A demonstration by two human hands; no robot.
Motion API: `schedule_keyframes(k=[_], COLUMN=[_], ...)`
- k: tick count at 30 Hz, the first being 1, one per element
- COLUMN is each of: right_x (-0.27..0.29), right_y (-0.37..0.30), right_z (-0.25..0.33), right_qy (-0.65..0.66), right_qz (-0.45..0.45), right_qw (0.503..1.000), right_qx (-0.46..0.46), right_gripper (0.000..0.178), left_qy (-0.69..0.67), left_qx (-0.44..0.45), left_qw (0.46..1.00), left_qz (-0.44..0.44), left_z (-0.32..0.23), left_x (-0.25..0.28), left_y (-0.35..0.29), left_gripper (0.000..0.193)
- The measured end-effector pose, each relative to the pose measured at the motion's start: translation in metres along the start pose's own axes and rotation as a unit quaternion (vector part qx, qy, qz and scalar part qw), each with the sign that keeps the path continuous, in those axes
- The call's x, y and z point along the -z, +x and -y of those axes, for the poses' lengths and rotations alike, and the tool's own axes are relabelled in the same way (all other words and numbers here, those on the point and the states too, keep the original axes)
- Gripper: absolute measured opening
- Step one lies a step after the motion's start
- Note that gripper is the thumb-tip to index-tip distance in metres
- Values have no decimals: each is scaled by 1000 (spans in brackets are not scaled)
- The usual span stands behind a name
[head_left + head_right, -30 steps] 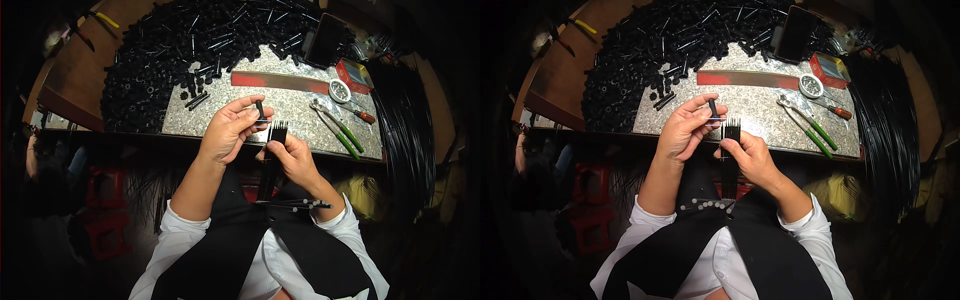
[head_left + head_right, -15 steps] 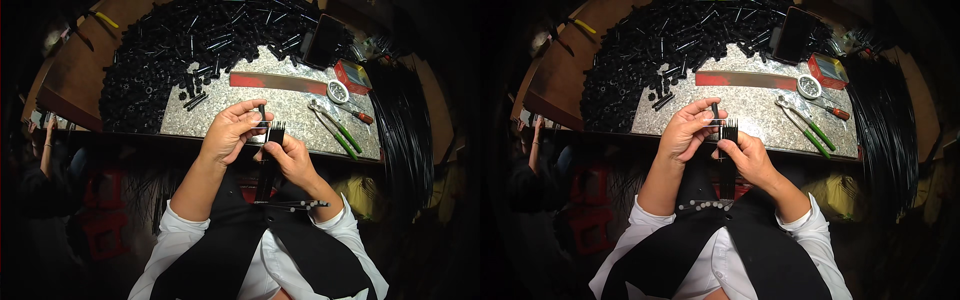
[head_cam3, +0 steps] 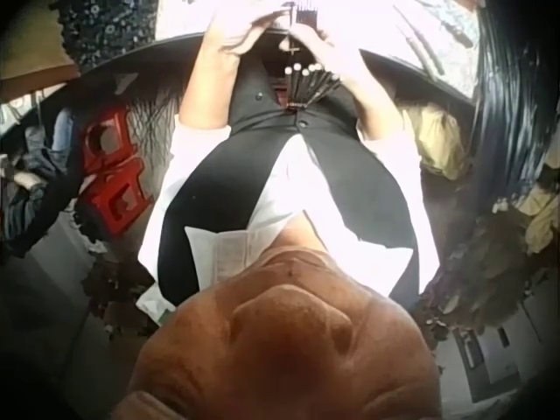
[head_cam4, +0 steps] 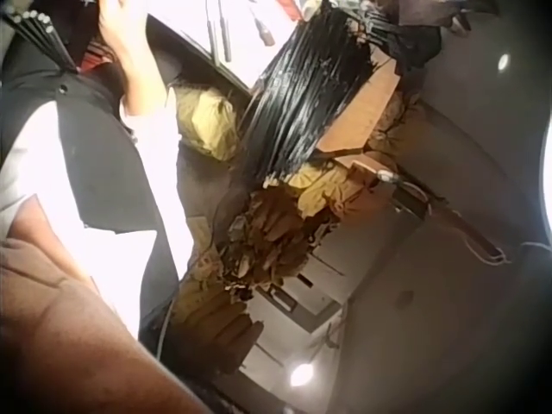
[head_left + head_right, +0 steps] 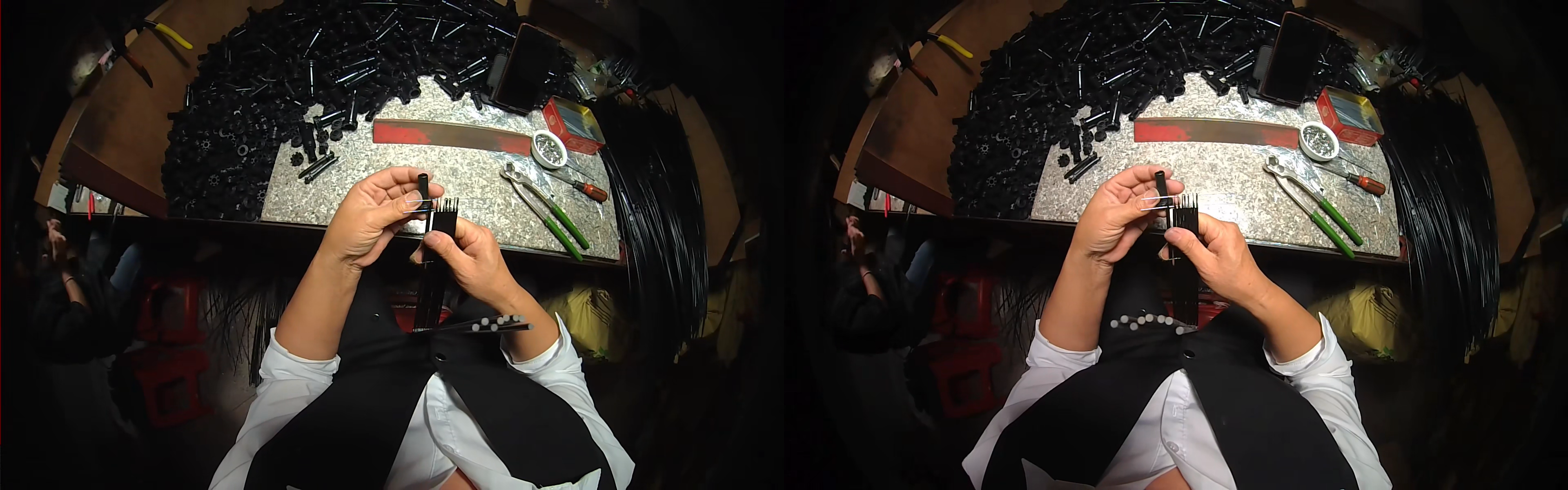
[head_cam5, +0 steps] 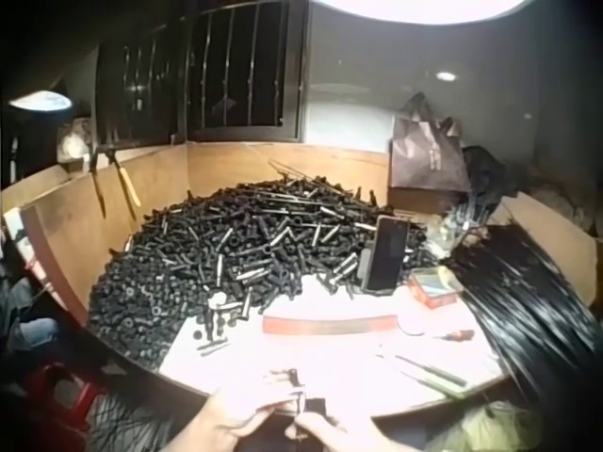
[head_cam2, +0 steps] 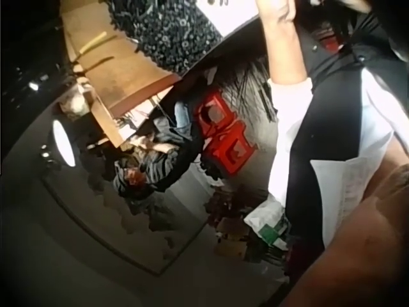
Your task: Assembling electrical wire harnesses by inserting wires into connectors and using pliers to secure components.
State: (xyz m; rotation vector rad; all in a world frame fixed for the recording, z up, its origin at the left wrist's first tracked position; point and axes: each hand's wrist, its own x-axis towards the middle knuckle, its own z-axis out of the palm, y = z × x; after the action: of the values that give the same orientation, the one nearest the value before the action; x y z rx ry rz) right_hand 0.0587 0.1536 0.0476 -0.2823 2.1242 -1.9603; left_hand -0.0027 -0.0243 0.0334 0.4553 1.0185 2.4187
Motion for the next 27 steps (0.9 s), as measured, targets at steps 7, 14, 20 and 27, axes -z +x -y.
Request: schedule_keyframes(k=[7,14,20,27], right_x=[2,3,4,13], right_y=[-1,0,-3,3], right_z=[-4,-2,-2,-5], right_qy=[-3,-67,-87,60], right_qz=[-15,-14,-33,28], right_qw=[1000,997,993,997], right_qx=[9,36,76,-35], right_gripper=[20,17,17,24], left_qy=[124,190,139,37], left_qx=[-44,-52,-54,-7], left_qw=[991,975,983,999], left_qz=[-10,-100,-104,-33], left_z=[7,7,11,7], left_x=[1,-17,-24,-15], left_y=[-9,-17,-17,-19], left_gripper=[31,31,30,29])
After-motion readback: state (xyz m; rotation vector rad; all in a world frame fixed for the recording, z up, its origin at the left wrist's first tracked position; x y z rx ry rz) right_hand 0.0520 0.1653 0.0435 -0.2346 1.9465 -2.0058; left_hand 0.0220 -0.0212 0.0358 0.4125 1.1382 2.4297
